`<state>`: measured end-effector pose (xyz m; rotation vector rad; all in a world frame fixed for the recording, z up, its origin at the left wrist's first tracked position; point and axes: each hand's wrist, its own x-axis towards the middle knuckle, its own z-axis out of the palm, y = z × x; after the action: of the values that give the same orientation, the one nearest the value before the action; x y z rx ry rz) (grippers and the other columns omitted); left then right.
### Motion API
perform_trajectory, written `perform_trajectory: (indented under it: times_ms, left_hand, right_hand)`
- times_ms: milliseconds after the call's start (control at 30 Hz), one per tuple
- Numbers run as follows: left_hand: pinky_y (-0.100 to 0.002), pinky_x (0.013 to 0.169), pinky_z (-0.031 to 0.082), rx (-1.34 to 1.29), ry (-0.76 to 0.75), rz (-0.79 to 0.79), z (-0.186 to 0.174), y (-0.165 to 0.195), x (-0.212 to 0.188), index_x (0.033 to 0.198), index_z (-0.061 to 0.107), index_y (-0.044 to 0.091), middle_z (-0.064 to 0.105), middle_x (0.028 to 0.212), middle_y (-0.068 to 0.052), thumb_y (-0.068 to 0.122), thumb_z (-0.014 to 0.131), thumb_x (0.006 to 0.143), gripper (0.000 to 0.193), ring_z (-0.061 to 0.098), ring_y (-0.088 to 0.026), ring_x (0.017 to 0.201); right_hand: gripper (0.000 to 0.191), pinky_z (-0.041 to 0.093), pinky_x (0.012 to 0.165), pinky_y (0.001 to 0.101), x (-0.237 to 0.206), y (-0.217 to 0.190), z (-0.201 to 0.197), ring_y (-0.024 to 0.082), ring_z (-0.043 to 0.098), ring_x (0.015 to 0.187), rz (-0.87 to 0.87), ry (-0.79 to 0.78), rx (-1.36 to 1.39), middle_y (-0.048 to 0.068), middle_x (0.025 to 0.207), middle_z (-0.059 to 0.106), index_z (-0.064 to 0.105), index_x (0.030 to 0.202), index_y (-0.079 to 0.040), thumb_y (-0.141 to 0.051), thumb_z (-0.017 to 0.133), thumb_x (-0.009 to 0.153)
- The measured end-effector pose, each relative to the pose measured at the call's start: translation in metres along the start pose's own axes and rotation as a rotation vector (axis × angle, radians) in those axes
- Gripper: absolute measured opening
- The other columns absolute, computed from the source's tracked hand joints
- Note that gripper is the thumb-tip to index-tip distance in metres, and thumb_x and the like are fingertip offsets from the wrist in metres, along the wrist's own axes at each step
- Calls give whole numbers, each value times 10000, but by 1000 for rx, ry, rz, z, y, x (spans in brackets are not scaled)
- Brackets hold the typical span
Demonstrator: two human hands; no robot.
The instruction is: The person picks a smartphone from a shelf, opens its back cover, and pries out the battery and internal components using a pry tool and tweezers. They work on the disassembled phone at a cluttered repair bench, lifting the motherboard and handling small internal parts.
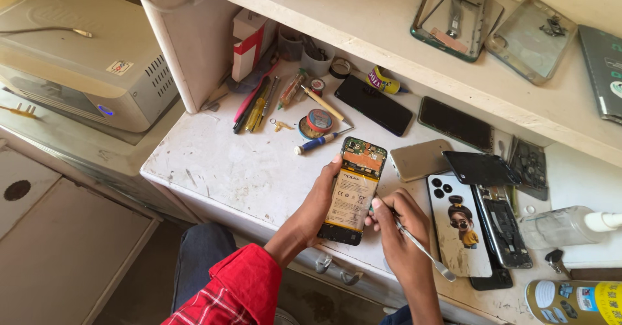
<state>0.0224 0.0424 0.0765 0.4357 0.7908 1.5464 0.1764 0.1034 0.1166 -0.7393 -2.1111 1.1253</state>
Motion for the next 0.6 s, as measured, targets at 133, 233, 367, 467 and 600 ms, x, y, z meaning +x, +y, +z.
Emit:
perform_trajectory:
  times_ms: [133, 233, 367, 467, 600]
  left_hand:
    - [-318, 682, 599, 11, -3, 0, 1, 0, -1, 1237, 620, 30, 700, 945, -114, 662, 264, 1009, 761, 702, -187, 756]
    - [-318, 688, 602, 29, 3, 3, 1, -1, -1, 1245, 620, 35, 702, 945, -114, 663, 260, 1005, 763, 705, -187, 756]
    - [-324, 698, 611, 18, -44, 43, 0, -2, -1, 1252, 613, 12, 704, 951, -140, 659, 262, 1021, 772, 710, -197, 747]
    - [-317, 721, 636, -86, 74, -29, 0, -1, 6, 1294, 593, 93, 740, 1026, -125, 640, 290, 960, 709, 747, -197, 795]
    - [-293, 629, 622, -106, 178, 3, -9, -3, -1, 1267, 614, 67, 741, 960, -87, 690, 323, 954, 756, 745, -149, 761]
  right_hand:
    - [236, 470, 581, 248, -1, 0, -1, 86, 582, 636, 8, 7, -30, 48, 762, 576, 579, 779, 41, -74, 611, 983]
    - [230, 472, 585, 250, -3, 1, -1, 89, 585, 640, 10, 17, -45, 45, 764, 576, 580, 784, 39, -74, 613, 981]
    - [207, 483, 602, 235, -3, 2, 0, 79, 589, 664, 3, 14, 42, 33, 787, 573, 583, 801, 26, -66, 601, 985]
    - [215, 405, 625, 248, -3, -3, -5, 93, 479, 690, -8, 66, -22, 46, 761, 530, 576, 813, 25, -64, 613, 1005]
    - [214, 402, 633, 244, -3, -14, -20, 70, 468, 693, -83, 69, -103, 15, 763, 550, 571, 815, 4, -96, 602, 1001]
